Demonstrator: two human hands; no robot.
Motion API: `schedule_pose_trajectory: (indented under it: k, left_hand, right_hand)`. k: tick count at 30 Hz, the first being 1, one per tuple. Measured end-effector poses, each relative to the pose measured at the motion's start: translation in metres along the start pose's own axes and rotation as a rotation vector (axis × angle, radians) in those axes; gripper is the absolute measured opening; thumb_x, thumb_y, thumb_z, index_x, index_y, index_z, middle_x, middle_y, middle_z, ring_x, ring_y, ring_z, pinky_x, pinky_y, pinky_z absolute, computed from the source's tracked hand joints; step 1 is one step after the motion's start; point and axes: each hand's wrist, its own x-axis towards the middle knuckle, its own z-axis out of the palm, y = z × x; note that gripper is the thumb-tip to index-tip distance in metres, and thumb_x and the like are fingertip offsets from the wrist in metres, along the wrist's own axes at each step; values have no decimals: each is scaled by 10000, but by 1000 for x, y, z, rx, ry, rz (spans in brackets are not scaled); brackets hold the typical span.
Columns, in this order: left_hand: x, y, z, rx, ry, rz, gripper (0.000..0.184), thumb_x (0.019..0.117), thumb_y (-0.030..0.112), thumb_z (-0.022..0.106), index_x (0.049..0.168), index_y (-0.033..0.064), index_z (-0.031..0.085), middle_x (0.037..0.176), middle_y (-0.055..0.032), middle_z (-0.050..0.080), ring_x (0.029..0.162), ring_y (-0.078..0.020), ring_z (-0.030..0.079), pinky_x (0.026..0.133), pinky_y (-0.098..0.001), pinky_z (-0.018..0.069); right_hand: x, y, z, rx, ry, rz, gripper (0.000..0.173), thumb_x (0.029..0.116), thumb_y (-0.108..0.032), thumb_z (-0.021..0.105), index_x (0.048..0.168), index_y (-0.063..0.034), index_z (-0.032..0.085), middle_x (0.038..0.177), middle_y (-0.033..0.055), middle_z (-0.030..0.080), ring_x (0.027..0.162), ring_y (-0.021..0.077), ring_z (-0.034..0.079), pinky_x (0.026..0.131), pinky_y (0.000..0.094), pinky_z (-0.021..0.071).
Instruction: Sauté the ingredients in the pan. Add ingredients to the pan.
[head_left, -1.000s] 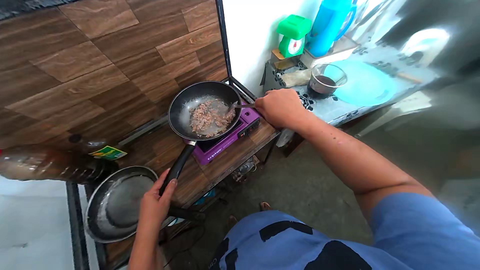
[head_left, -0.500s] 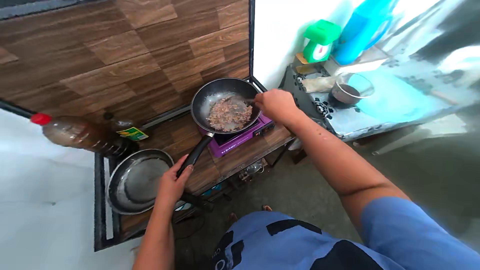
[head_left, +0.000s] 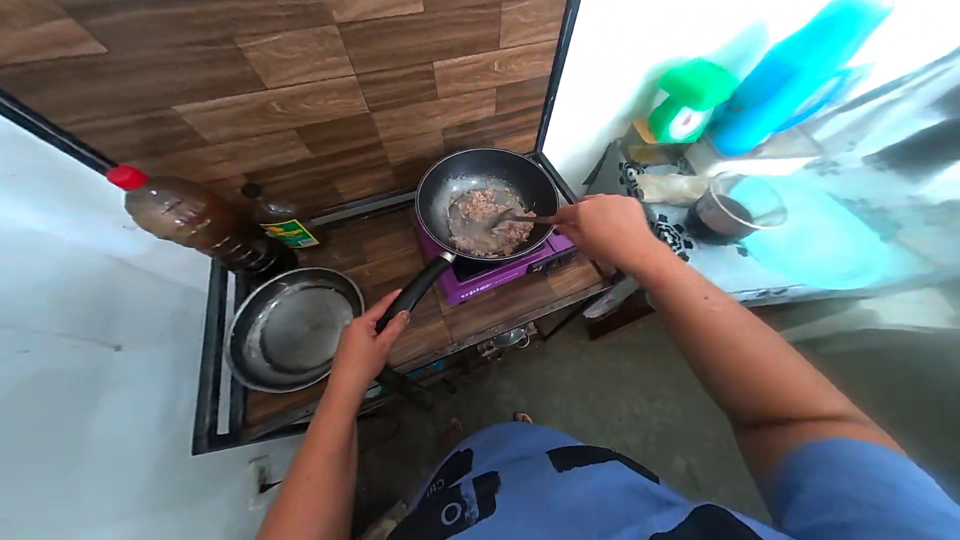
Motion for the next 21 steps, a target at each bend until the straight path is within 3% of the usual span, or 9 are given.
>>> schedule_pose_trajectory:
  k: [4,6,10,15,19,21]
  left_hand:
    - [0,0,-1,-17,-6,7,424,1048,294,565,1441,140,599,1141,-179,719,1019,-281,691,929,-524,514]
    - [1,0,-2,-27,-9,-1,429,1049,290,575,1447,130,592,1144,-187,716,1029,-286,689,941,-526,511]
    - [0,2,-3,-36,-20,-31,417,1045,270,607,1446,155,597,1154,-197,715,1059,-325,688,962,-568,506]
    - [-3,6,-7,-1,-39,-56,450,1049,312,606,1478,182,567,1167,-207,710,1065,-364,684,963,-597,501]
    - [-11,3,-6,-52,-24,-82,634,1024,378,635,1584,182,411,1313,-220,653,1184,-379,648,1027,-601,482]
    - [-20,-4,-13,-82,7,-90,706,1015,404,644,1611,174,345,1365,-197,618,1163,-352,652,992,-569,516]
  right_hand:
    - [-54,13,-22,14,160,6,191,1028,-263,625,1097,-171,778,940,185,727,864,448,694,663,675,506]
    - [-67,7,-24,-16,84,78,191,1026,-271,633,1070,-163,784,914,191,731,862,457,694,674,680,500]
    - [-25,-9,20,33,-2,219,277,1067,-272,547,1233,-155,735,1101,248,710,1011,491,673,771,692,495]
    - [17,-14,29,159,154,220,296,1071,-281,538,1257,-151,727,1100,251,717,1019,500,672,782,711,484]
    - [39,-24,43,145,62,168,309,1078,-313,520,1276,-177,714,1074,249,724,996,498,679,783,717,487]
    - [30,-27,33,87,2,140,313,1077,-325,520,1288,-199,713,1081,243,727,1015,497,678,808,726,481]
